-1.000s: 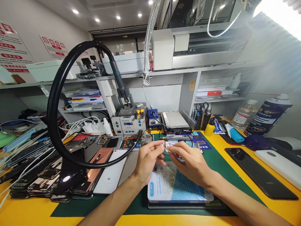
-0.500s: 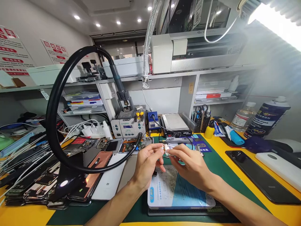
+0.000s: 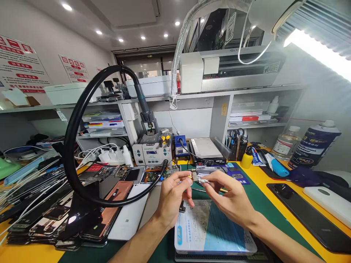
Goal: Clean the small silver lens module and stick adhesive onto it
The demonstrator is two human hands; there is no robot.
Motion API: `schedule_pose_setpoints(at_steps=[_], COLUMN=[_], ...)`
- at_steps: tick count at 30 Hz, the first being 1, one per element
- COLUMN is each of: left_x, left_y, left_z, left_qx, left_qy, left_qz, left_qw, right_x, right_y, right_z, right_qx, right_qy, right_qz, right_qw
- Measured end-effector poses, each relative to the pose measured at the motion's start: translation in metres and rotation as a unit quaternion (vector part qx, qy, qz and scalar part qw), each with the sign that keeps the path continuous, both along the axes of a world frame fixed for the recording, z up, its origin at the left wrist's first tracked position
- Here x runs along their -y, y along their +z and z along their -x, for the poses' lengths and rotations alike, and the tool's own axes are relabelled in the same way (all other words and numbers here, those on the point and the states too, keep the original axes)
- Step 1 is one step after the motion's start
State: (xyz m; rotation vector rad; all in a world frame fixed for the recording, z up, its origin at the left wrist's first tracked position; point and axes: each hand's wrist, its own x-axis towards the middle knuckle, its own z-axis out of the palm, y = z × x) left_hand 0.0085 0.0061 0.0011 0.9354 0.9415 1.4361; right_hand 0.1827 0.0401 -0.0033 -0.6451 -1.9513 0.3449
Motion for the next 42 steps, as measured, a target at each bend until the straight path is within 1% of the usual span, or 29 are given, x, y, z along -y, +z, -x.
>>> schedule_pose_setpoints(at_steps=[2, 4, 9, 16, 22, 28, 35, 42], left_x=[0.0003, 0.0008, 0.0029, -0.0002, -0.0008, 0.0000, 0.0000, 0.0018], left_y=[-0.0002, -0.0003, -0.0001, 0.0014, -0.0015, -0.0033, -0.0025, -0.0017], left_z=[0.0007, 0.0013, 0.0007, 0.0022, 0.0010, 0.0001, 0.0005, 0.0005], left_qx=[-0.001, -0.008, -0.028, -0.042, -0.061, -0.079, -0.096, -0.123], left_qy=[-0.012, -0.022, -0.025, -0.013, -0.029, -0.023, -0.032, -0.028], left_qz=[-0.001, -0.001, -0.007, -0.010, -0.022, -0.039, -0.043, -0.045], left_qw=[1.000, 1.000, 0.999, 0.999, 0.997, 0.996, 0.994, 0.991], right_x=[0.0012, 0.0014, -0.0001, 0.0010, -0.0024, -0.0037, -0.0050, -0.0042], right_y=[0.0007, 0.0011, 0.0016, 0.0010, -0.0004, -0.0003, -0.0002, -0.0009], right_z=[0.0004, 0.0003, -0.0005, 0.0012, -0.0005, -0.0014, -0.0013, -0.0033], right_qx=[-0.014, -0.021, -0.026, 0.000, -0.018, -0.002, -0.007, -0.017], right_qy=[0.007, 0.012, 0.001, 0.010, 0.001, 0.000, -0.006, -0.005], right_qz=[0.059, 0.102, 0.151, 0.152, 0.167, 0.177, 0.169, 0.207], right_qw=[0.998, 0.994, 0.988, 0.988, 0.986, 0.984, 0.986, 0.978])
